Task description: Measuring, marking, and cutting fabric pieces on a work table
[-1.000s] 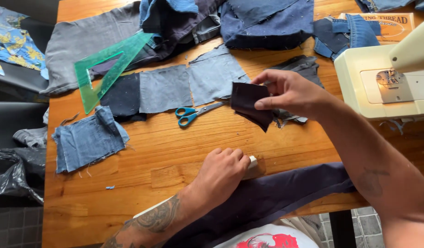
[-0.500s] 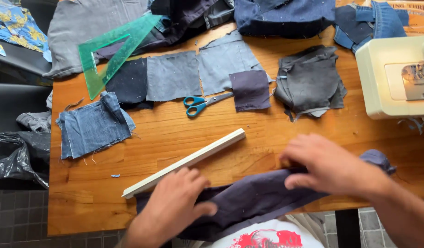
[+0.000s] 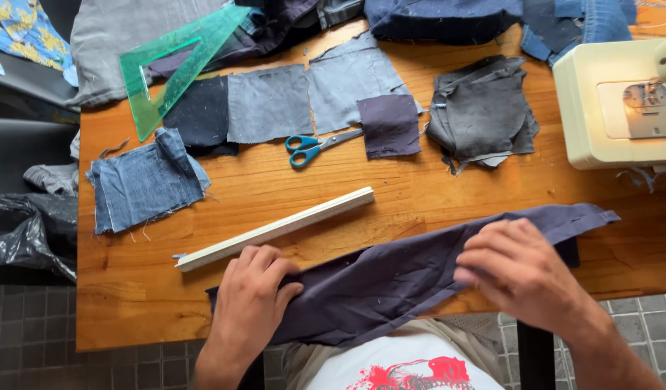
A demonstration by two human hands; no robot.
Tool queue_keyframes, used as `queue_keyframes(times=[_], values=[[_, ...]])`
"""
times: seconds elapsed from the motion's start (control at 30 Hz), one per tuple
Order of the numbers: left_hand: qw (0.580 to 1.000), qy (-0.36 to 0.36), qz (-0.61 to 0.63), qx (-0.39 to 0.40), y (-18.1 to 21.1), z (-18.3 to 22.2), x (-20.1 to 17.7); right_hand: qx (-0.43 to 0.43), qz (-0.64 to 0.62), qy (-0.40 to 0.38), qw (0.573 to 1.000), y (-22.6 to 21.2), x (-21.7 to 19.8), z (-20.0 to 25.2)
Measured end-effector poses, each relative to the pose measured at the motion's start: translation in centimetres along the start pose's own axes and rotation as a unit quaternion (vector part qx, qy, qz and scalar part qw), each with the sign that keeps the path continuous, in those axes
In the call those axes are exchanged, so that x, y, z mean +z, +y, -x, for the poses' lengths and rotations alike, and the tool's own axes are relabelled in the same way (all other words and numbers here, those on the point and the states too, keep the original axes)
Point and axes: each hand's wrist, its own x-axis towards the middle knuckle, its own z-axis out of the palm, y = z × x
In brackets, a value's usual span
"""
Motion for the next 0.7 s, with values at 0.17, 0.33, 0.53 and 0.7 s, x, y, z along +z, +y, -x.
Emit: queue_keyframes(times=[0.17,0.33,0.53,0.7], values=[[0.999,-0.001,-0.032,-0.011,-0.9,-0.1,0.8,-0.032,-0.048,-0.042,0.997,0.8,1.2,3.1],[0.984,-0.072,0.043,-0.16,-1.4,-3.4,-2.3,-0.044,0.021,-0.005,0.999,-0.1,1.8,2.3],[0.997,-0.006,0.067,-0.049,-2.8,-8.1,-8.1,-0.011,0.112,0.127,0.986,0.9,-1.8,2.0],[0.985,-0.099,0.09,-0.109,-2.2,-7.5,-14.6,-0.096,0.217,0.223,0.945,1.6,-3.5,9.2]])
